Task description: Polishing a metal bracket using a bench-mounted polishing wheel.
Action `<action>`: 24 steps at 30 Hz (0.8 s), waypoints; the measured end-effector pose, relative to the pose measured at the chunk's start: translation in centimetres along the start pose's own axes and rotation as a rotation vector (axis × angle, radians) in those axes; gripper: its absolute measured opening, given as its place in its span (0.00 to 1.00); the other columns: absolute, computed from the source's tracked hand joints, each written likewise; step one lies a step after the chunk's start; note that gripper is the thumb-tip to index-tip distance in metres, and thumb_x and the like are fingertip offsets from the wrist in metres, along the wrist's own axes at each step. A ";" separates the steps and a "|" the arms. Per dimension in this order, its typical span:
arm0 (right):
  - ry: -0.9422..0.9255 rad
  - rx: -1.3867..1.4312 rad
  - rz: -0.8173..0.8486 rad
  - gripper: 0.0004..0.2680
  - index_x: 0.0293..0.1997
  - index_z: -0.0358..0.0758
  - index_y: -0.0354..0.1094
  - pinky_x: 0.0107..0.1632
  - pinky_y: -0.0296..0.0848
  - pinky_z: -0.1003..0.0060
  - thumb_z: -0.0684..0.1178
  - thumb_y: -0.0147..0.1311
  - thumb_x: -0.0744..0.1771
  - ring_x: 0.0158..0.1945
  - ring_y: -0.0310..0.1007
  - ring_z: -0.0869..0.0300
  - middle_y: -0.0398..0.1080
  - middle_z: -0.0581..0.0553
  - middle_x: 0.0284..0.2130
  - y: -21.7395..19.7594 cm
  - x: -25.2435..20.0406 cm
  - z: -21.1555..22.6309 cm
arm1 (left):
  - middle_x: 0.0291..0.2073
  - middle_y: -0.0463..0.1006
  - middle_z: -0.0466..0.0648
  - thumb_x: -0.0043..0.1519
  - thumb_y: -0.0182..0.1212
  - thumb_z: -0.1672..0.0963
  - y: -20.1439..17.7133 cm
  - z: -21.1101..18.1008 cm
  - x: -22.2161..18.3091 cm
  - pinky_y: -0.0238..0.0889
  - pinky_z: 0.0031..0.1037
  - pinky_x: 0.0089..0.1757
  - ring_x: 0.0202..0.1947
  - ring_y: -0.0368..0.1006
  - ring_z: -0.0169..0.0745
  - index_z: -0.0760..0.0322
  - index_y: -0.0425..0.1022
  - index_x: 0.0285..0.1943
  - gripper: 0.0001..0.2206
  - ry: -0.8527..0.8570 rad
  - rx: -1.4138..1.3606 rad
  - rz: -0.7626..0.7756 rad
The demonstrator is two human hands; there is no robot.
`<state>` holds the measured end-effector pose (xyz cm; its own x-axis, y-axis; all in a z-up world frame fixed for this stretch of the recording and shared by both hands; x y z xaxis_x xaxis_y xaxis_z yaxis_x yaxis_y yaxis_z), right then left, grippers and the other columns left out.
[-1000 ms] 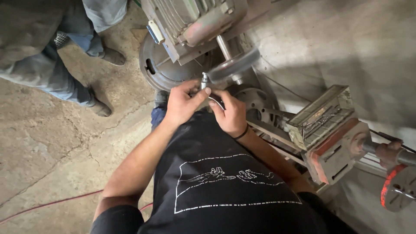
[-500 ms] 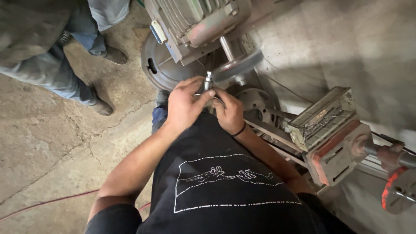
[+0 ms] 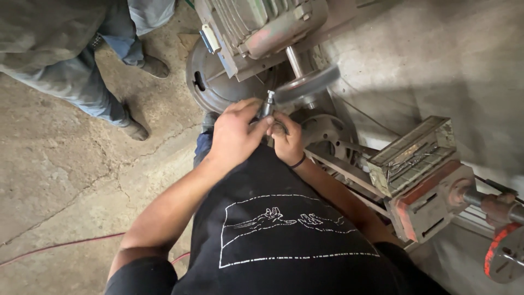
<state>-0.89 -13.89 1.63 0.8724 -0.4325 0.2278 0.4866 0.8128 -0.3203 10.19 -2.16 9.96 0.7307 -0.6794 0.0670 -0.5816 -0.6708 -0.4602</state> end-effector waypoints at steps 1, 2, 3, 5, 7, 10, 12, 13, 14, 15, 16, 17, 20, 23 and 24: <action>0.008 0.021 -0.015 0.05 0.45 0.31 0.71 0.32 0.74 0.62 0.41 0.49 0.70 0.23 0.71 0.60 0.71 0.46 0.18 -0.1 -0.4 -0.6 | 0.47 0.83 0.54 0.61 0.67 0.50 -0.2 -0.1 -0.1 0.73 0.45 0.45 0.48 0.78 0.61 0.67 0.80 0.46 0.15 -0.037 -0.090 0.018; 0.010 0.020 -0.016 0.05 0.45 0.31 0.71 0.32 0.74 0.62 0.41 0.49 0.70 0.23 0.71 0.60 0.71 0.46 0.18 -0.2 -0.8 -1.2 | 0.47 0.83 0.54 0.61 0.67 0.50 0.1 1.4 -0.4 0.73 0.45 0.45 0.48 0.78 0.61 0.67 0.80 0.46 0.15 -0.038 -0.090 0.020; -0.006 -0.005 -0.012 0.05 0.45 0.30 0.71 0.33 0.75 0.60 0.40 0.50 0.69 0.24 0.73 0.58 0.73 0.45 0.19 -0.2 -1.1 -1.6 | 0.48 0.83 0.52 0.63 0.63 0.48 1.2 4.0 -0.7 0.72 0.44 0.47 0.50 0.78 0.56 0.64 0.81 0.48 0.17 -0.148 -0.322 0.086; -0.015 -0.031 -0.013 0.05 0.44 0.29 0.71 0.34 0.76 0.59 0.39 0.51 0.68 0.24 0.74 0.56 0.74 0.45 0.20 -0.6 -0.7 -0.6 | 0.49 0.83 0.50 0.65 0.60 0.45 3.0 6.5 -1.0 0.71 0.43 0.50 0.53 0.78 0.51 0.60 0.83 0.50 0.19 -0.260 -0.554 0.161; -0.111 -0.137 0.052 0.07 0.46 0.30 0.74 0.37 0.78 0.56 0.44 0.54 0.69 0.30 0.78 0.51 0.76 0.42 0.24 -0.3 0.7 3.4 | 0.42 0.82 0.48 0.61 0.66 0.51 4.8 7.8 -1.5 0.73 0.35 0.46 0.45 0.75 0.36 0.65 0.82 0.51 0.17 -0.443 -0.974 0.169; -0.123 -0.210 0.023 0.08 0.48 0.32 0.75 0.42 0.79 0.52 0.46 0.57 0.68 0.38 0.80 0.44 0.77 0.37 0.32 -0.9 -0.2 2.8 | 0.41 0.84 0.50 0.60 0.68 0.54 5.6 4.7 -1.1 0.77 0.32 0.43 0.42 0.79 0.36 0.67 0.81 0.54 0.17 -0.496 -1.124 0.285; -0.096 -0.233 0.026 0.08 0.48 0.32 0.75 0.42 0.79 0.52 0.46 0.57 0.68 0.39 0.80 0.44 0.78 0.37 0.33 -1.4 -0.2 2.5 | 0.41 0.84 0.50 0.61 0.67 0.53 6.4 5.4 -0.8 0.78 0.32 0.42 0.41 0.79 0.36 0.68 0.80 0.54 0.17 -0.501 -1.128 0.300; -0.061 -0.253 0.028 0.08 0.49 0.33 0.75 0.43 0.79 0.51 0.46 0.56 0.69 0.40 0.80 0.43 0.78 0.37 0.35 -1.6 -0.6 2.3 | 0.41 0.84 0.51 0.62 0.66 0.53 6.9 5.6 -1.1 0.79 0.31 0.41 0.41 0.80 0.36 0.69 0.80 0.55 0.17 -0.516 -1.131 0.316; -0.053 -0.255 0.026 0.08 0.49 0.33 0.75 0.43 0.79 0.51 0.46 0.56 0.69 0.40 0.80 0.43 0.78 0.37 0.35 -1.8 -0.7 2.6 | 0.41 0.84 0.51 0.62 0.66 0.53 7.0 5.7 -1.3 0.79 0.31 0.41 0.41 0.80 0.36 0.69 0.80 0.55 0.17 -0.522 -1.133 0.323; -0.038 -0.256 0.036 0.08 0.49 0.33 0.75 0.43 0.79 0.50 0.47 0.56 0.69 0.40 0.80 0.43 0.78 0.37 0.34 -1.9 -0.4 2.5 | 0.41 0.83 0.55 0.62 0.67 0.53 6.9 5.8 -1.0 0.80 0.35 0.39 0.40 0.81 0.41 0.72 0.79 0.56 0.19 -0.529 -1.154 0.319; -0.023 -0.257 0.046 0.09 0.49 0.34 0.75 0.42 0.79 0.50 0.48 0.55 0.69 0.40 0.80 0.43 0.77 0.36 0.34 -1.9 0.0 2.5 | 0.42 0.83 0.58 0.62 0.67 0.54 6.8 5.9 -0.8 0.81 0.39 0.37 0.39 0.82 0.46 0.75 0.77 0.57 0.20 -0.535 -1.175 0.314; -0.020 -0.258 0.041 0.09 0.49 0.34 0.75 0.42 0.79 0.50 0.48 0.55 0.69 0.40 0.80 0.43 0.77 0.36 0.34 -1.9 0.2 2.7 | 0.42 0.83 0.58 0.62 0.67 0.54 6.6 5.5 -0.8 0.81 0.39 0.37 0.39 0.82 0.46 0.75 0.77 0.57 0.20 -0.536 -1.174 0.321; -0.052 -0.186 0.025 0.08 0.48 0.31 0.75 0.33 0.79 0.56 0.46 0.55 0.69 0.31 0.80 0.46 0.77 0.37 0.29 -1.5 0.2 2.8 | 0.34 0.81 0.56 0.61 0.69 0.55 5.9 4.8 -0.4 0.81 0.39 0.35 0.34 0.82 0.44 0.77 0.80 0.50 0.17 -0.523 -1.125 0.286; -0.023 -0.002 -0.011 0.07 0.48 0.27 0.72 0.26 0.75 0.64 0.42 0.51 0.70 0.22 0.75 0.57 0.77 0.40 0.23 -1.0 -0.3 0.4 | 0.30 0.80 0.54 0.62 0.68 0.55 6.1 4.7 0.2 0.81 0.37 0.34 0.31 0.81 0.42 0.76 0.80 0.46 0.14 -0.518 -1.057 0.273; -0.015 0.057 -0.031 0.06 0.47 0.27 0.71 0.24 0.73 0.65 0.40 0.51 0.69 0.20 0.73 0.59 0.76 0.40 0.21 -0.8 -0.4 -0.3 | 0.28 0.78 0.54 0.62 0.69 0.55 6.1 4.9 0.3 0.81 0.35 0.34 0.30 0.80 0.41 0.75 0.80 0.43 0.13 -0.527 -1.005 0.267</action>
<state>-1.66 -14.48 1.48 0.8562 -0.4520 0.2503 0.5091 0.8205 -0.2600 8.58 -5.02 2.83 0.4627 -0.7855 -0.4111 -0.5883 -0.6189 0.5205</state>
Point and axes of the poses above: each hand's wrist, its own x-axis towards the middle knuckle, its own y-axis out of the palm, z = x × y, the point moved 10 cm from there along x, towards the middle knuckle
